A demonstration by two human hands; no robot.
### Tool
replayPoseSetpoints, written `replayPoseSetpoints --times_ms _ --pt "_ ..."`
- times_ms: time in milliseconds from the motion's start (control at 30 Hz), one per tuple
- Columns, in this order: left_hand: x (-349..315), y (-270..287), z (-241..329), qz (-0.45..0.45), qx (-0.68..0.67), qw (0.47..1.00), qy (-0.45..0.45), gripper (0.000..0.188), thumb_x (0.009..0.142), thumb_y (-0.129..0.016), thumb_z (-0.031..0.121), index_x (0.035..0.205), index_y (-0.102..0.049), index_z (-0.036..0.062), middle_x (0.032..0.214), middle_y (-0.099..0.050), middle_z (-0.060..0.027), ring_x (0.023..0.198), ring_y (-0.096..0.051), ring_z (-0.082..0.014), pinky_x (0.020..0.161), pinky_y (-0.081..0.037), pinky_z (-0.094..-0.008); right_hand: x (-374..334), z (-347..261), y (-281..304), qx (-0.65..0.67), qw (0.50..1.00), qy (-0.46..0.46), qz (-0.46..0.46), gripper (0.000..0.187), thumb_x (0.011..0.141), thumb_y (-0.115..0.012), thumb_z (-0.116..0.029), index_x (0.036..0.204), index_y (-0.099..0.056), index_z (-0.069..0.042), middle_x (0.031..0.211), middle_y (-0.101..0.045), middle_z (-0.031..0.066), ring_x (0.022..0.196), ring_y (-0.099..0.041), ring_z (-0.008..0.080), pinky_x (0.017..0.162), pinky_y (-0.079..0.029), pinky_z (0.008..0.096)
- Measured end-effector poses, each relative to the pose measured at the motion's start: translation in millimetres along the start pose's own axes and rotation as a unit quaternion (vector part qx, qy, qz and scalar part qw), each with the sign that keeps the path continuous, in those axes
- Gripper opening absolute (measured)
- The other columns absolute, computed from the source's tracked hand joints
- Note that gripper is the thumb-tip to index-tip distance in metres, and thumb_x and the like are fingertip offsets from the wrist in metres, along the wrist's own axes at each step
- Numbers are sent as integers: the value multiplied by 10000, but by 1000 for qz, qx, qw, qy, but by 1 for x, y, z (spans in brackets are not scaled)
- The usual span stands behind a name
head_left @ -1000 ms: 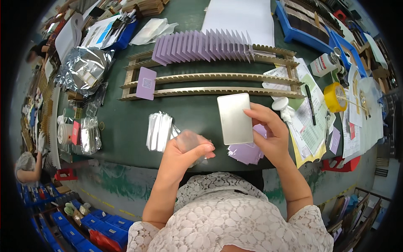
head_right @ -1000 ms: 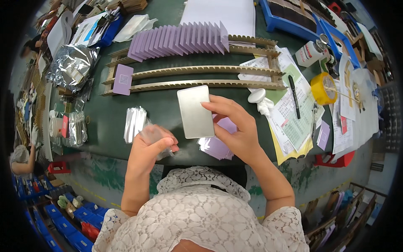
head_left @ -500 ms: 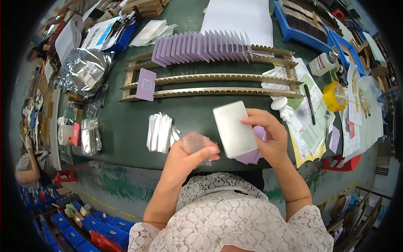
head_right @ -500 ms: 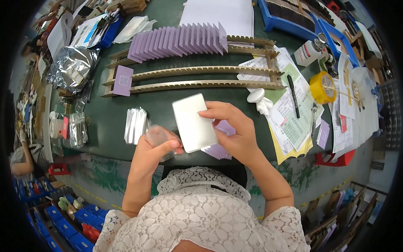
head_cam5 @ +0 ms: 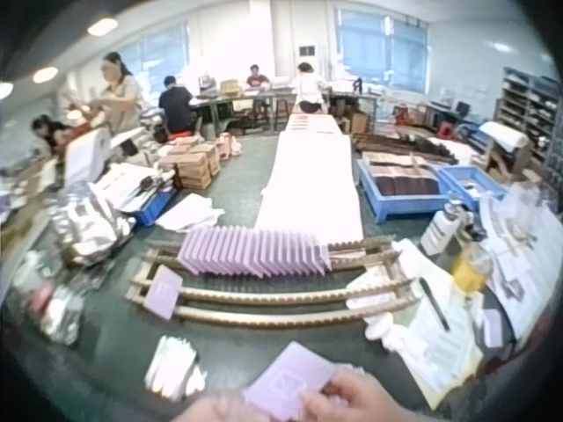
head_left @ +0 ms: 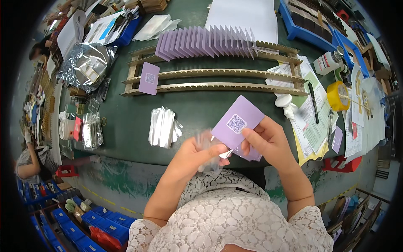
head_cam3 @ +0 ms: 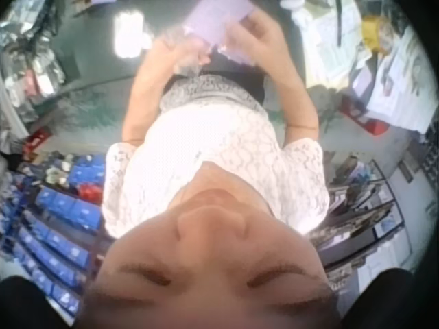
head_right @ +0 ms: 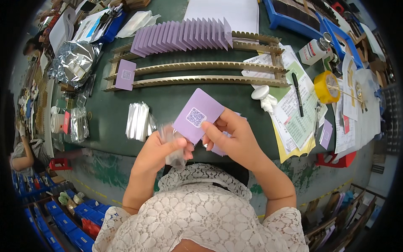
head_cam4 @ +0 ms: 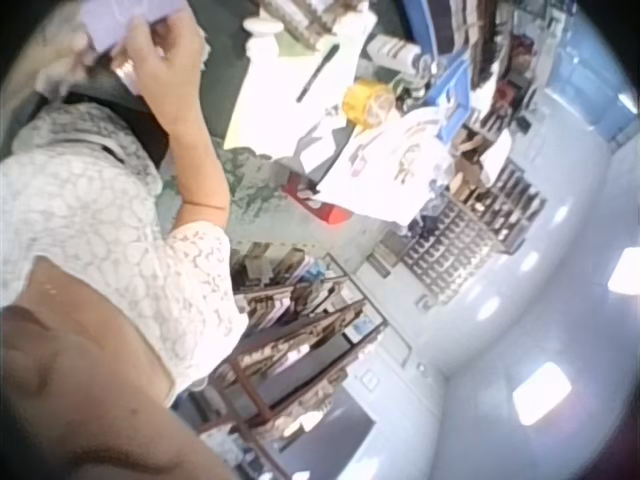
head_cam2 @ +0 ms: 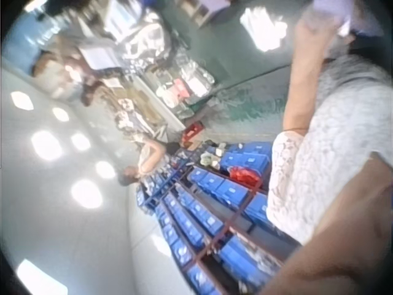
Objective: The person repeatedly picks up small purple cards and inserts them into clear plastic sleeves. The person works at a green table in a workshop environment, handling the items one by one and stacking the packaged cards.
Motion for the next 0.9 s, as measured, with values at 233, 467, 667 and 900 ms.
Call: replayPoseSetpoints --times_ms 233,467,667,900 --pt "3 9 5 27 35 998 -48 199 814 -710 94 940 -568 36 855 -649 -79 741 -641 -154 685 -516 -271 3 19 -1 -36 998 2 -50 254 900 -599 -101 1122 -548 14 885 -608 44 750 -578 91 656 -468 228" --pt "4 8 22 61 68 988 -125 164 799 -730 68 868 -581 57 841 -610 2 774 -583 -73 682 -452 -205 -3 -16 2 -170 982 82 9 314 853 -630 -68 1165 -606 -43 918 -595 30 781 -554 92 678 -444 232" --pt "10 2 45 20 106 977 -185 154 818 -709 93 909 -588 66 857 -626 9 754 -584 -59 628 -451 -193 -10 -18 6 -204 973 106 33 244 847 -618 -50 1087 -653 -21 861 -611 54 759 -524 111 686 -434 235" --pt "-36 126 140 481 320 700 -419 264 822 -699 90 1034 -576 -11 851 -584 -37 686 -509 -44 598 -403 -183 -19 -25 37 -433 879 164 115 275 815 -641 -45 1088 -627 -16 1028 -583 88 932 -537 212 828 -433 302"
Point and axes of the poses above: each hand's wrist, its own x-axis towards the middle knuckle, its own y-axis out of the back of the hand, z = x × y, the point moved 9 cm from there along x, towards the middle knuckle
